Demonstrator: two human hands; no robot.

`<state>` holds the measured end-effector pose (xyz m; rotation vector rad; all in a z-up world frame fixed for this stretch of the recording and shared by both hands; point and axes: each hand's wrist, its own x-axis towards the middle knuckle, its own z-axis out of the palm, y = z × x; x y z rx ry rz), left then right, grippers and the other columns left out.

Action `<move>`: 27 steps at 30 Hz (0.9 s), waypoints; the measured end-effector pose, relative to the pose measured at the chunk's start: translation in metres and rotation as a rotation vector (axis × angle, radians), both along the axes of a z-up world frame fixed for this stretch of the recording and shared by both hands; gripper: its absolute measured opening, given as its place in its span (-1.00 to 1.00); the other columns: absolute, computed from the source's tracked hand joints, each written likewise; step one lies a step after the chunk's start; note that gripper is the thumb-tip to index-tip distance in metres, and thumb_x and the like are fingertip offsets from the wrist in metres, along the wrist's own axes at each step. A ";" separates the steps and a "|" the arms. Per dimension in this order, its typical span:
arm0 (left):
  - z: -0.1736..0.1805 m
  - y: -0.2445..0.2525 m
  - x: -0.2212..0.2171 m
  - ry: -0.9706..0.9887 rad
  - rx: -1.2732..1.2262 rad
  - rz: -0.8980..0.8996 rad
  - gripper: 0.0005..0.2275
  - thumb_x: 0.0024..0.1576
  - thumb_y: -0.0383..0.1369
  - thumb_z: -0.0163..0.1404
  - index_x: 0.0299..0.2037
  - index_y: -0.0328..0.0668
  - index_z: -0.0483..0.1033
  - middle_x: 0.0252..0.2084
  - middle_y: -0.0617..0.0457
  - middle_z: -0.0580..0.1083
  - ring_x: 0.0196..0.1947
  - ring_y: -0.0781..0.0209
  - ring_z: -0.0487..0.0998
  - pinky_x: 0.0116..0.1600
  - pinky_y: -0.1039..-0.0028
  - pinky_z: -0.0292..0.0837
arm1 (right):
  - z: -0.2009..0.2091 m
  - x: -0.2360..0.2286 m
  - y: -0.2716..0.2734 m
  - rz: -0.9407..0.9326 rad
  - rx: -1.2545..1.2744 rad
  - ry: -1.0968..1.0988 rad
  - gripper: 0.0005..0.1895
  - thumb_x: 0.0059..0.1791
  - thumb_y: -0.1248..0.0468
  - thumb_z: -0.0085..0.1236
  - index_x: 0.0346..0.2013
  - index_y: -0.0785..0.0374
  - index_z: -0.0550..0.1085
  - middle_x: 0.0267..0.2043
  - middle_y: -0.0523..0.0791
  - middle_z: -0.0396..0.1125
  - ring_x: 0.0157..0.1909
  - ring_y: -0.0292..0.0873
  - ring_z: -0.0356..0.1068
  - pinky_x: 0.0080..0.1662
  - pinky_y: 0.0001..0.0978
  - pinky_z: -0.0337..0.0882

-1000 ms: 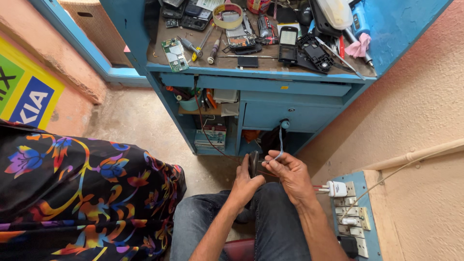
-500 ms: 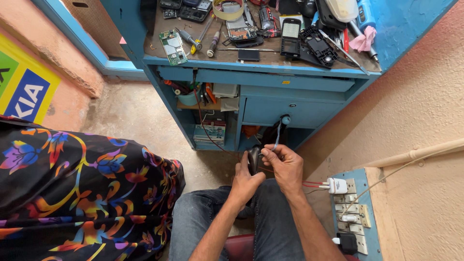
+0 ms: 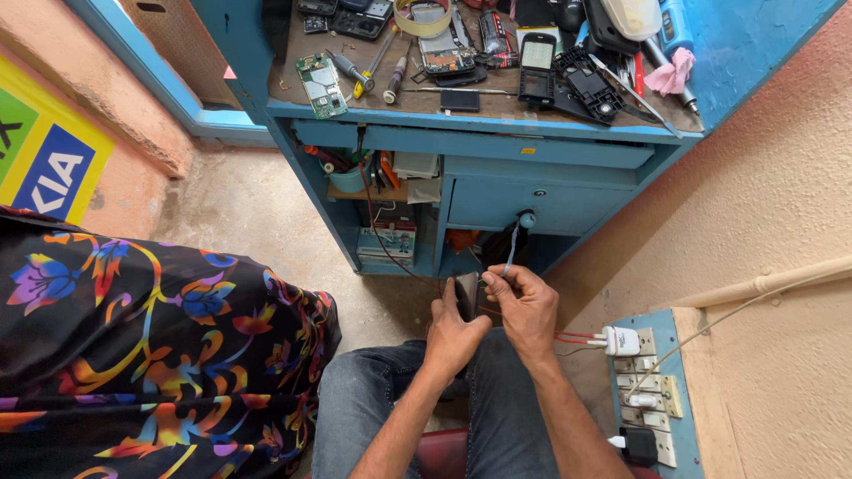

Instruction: The person cleans and probes phone components using a metal tool and exchanges currency with another person.

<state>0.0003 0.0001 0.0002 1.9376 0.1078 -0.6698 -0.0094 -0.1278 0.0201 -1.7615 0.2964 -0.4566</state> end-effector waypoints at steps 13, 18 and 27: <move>0.007 -0.002 -0.001 -0.079 0.088 0.042 -0.06 -0.09 -0.09 0.10 0.49 -0.25 -0.12 0.22 -0.31 0.25 0.15 -0.28 0.45 0.21 0.15 0.43 | 0.010 -0.003 0.003 0.006 -0.201 -0.034 -0.80 -0.04 0.24 0.33 -0.24 0.34 0.62 -0.40 -0.15 0.48 -0.42 -0.37 0.45 -0.37 -0.54 0.46; 0.019 -0.001 0.000 -0.187 0.235 0.059 -0.07 -0.07 -0.10 0.12 0.49 -0.30 -0.12 0.15 -0.31 0.26 0.03 -0.36 0.49 0.12 0.05 0.46 | 0.009 -0.002 0.004 0.037 -0.334 -0.100 -0.84 -0.05 0.29 0.33 -0.27 0.34 0.60 -0.39 -0.13 0.47 -0.47 -0.32 0.40 -0.42 -0.46 0.37; 0.035 0.005 0.002 -0.248 0.330 0.063 -0.06 -0.08 -0.13 0.17 0.46 -0.36 -0.11 0.12 -0.32 0.26 0.03 -0.32 0.50 0.10 0.05 0.47 | 0.004 0.006 0.005 0.100 -0.417 -0.132 -0.88 -0.05 0.33 0.32 -0.32 0.34 0.58 -0.41 -0.11 0.44 -0.46 -0.29 0.37 -0.39 -0.42 0.34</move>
